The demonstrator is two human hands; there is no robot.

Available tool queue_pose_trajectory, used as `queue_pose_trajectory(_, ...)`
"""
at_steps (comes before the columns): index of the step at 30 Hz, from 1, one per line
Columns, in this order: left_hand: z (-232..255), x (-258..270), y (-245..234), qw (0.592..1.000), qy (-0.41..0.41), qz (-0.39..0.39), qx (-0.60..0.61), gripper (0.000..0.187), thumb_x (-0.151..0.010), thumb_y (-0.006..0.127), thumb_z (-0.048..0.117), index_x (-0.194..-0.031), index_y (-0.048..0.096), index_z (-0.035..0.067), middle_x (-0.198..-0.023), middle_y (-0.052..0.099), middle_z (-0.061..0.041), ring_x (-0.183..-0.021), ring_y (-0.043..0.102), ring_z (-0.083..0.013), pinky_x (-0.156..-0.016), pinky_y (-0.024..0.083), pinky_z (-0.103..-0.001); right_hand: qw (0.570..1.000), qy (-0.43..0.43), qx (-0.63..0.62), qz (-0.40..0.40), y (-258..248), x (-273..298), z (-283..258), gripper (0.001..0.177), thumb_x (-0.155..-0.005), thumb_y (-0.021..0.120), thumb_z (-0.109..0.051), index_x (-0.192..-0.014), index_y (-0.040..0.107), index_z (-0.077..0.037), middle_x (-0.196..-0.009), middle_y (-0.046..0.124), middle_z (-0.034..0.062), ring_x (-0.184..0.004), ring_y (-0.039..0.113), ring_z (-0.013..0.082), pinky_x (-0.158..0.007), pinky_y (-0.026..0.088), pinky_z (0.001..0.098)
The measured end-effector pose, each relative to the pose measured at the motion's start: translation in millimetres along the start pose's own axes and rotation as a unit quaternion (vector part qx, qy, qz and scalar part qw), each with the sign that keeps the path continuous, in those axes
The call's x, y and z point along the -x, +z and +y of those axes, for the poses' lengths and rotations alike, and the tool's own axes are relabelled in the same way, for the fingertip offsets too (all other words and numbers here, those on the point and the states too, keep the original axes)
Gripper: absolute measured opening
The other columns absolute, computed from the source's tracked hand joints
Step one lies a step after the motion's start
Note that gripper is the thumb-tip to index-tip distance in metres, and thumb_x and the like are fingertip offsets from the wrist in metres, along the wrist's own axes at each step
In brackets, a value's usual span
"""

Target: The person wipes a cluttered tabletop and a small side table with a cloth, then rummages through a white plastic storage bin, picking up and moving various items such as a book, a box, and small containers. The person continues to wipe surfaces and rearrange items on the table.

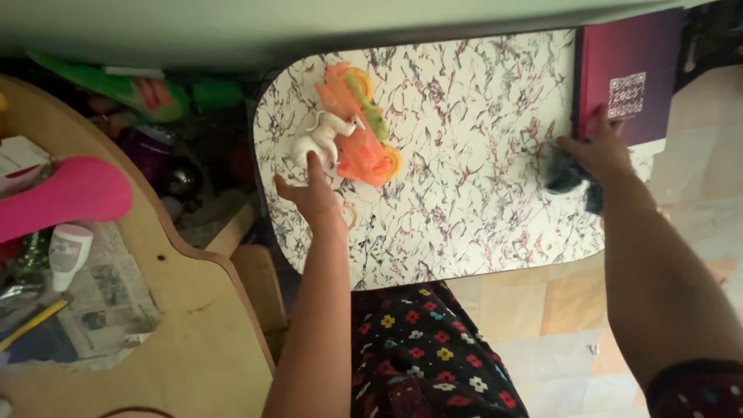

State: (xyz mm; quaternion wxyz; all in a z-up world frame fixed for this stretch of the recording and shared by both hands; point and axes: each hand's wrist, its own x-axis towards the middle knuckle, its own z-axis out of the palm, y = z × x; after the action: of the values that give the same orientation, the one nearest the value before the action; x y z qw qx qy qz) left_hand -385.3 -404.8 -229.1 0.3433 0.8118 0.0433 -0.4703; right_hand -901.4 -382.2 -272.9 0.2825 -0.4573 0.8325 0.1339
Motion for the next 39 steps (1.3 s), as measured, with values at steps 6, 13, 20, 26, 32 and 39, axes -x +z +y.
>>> queue_pose_trajectory(6, -40, 22, -7, 0.928, 0.326, 0.019, -0.182, 0.101, -0.096, 0.076, 0.03, -0.162, 0.007, -0.002, -0.168, 0.017, -0.03, -0.158, 0.022, -0.0428, -0.127, 0.027, -0.05, 0.994, 0.036, -0.009, -0.098, 5, 44, -45, 0.129, -0.083, 0.083, -0.045, -0.171, -0.007, -0.018, -0.169, -0.003, 0.0352, -0.139, 0.044, 0.0587, -0.115, 0.044, 0.049)
queue_pose_trajectory(13, -36, 88, 19, 0.841, 0.396, -0.104, -0.353, 0.089, -0.08, 0.084, 0.024, -0.152, 0.037, 0.0, -0.161, 0.015, -0.038, -0.149, 0.017, -0.0546, -0.121, 0.022, -0.055, 0.985, 0.071, -0.011, -0.158, 8, 129, -188, 0.109, -0.089, 0.075, -0.045, -0.166, 0.0, -0.022, -0.165, -0.008, 0.0303, -0.118, 0.057, 0.055, -0.093, 0.058, 0.0484)
queue_pose_trajectory(20, -55, 92, 4, 0.83, 0.413, -0.203, -0.315, 0.079, -0.085, 0.079, 0.023, -0.151, 0.041, 0.0, -0.163, 0.023, -0.036, -0.149, 0.035, -0.0471, -0.12, 0.035, -0.045, 0.987, 0.064, -0.098, 0.114, 29, 86, -134, 0.079, -0.08, 0.09, -0.046, -0.144, 0.056, -0.012, -0.125, 0.069, 0.0197, -0.106, 0.068, 0.0309, -0.086, 0.055, 0.0435)
queue_pose_trajectory(26, -109, 74, 7, 0.852, 0.259, -0.297, -0.343, 0.065, -0.092, 0.072, 0.031, -0.149, 0.05, 0.006, -0.154, 0.055, -0.02, -0.143, 0.053, -0.0341, -0.12, 0.041, -0.04, 0.992, 0.026, -0.125, -0.016, 63, 63, -96, 0.093, -0.067, 0.095, -0.051, -0.136, 0.056, -0.002, -0.128, 0.069, 0.0192, -0.118, 0.067, 0.0329, -0.099, 0.052, 0.0428)
queue_pose_trajectory(32, -174, 39, 32, 0.865, 0.252, -0.293, -0.32, 0.088, -0.084, 0.078, 0.026, -0.153, 0.034, -0.006, -0.158, 0.04, -0.028, -0.147, 0.038, -0.0389, -0.121, 0.031, -0.041, 0.994, 0.058, -0.078, -0.042, 93, 98, -99, 0.091, -0.065, 0.096, -0.051, -0.134, 0.057, -0.006, -0.125, 0.071, 0.0203, -0.117, 0.067, 0.0366, -0.099, 0.053, 0.0459)
queue_pose_trajectory(39, -191, 40, 43, 0.863, 0.252, -0.292, -0.327, 0.108, -0.071, 0.09, 0.035, -0.15, 0.032, -0.011, -0.149, 0.044, -0.032, -0.138, 0.043, -0.0419, -0.115, 0.035, -0.043, 0.991, 0.022, -0.111, -0.068, 108, 140, -89, 0.104, -0.06, 0.095, -0.044, -0.146, 0.048, -0.008, -0.122, 0.07, 0.0228, -0.112, 0.068, 0.0366, -0.096, 0.054, 0.0452)
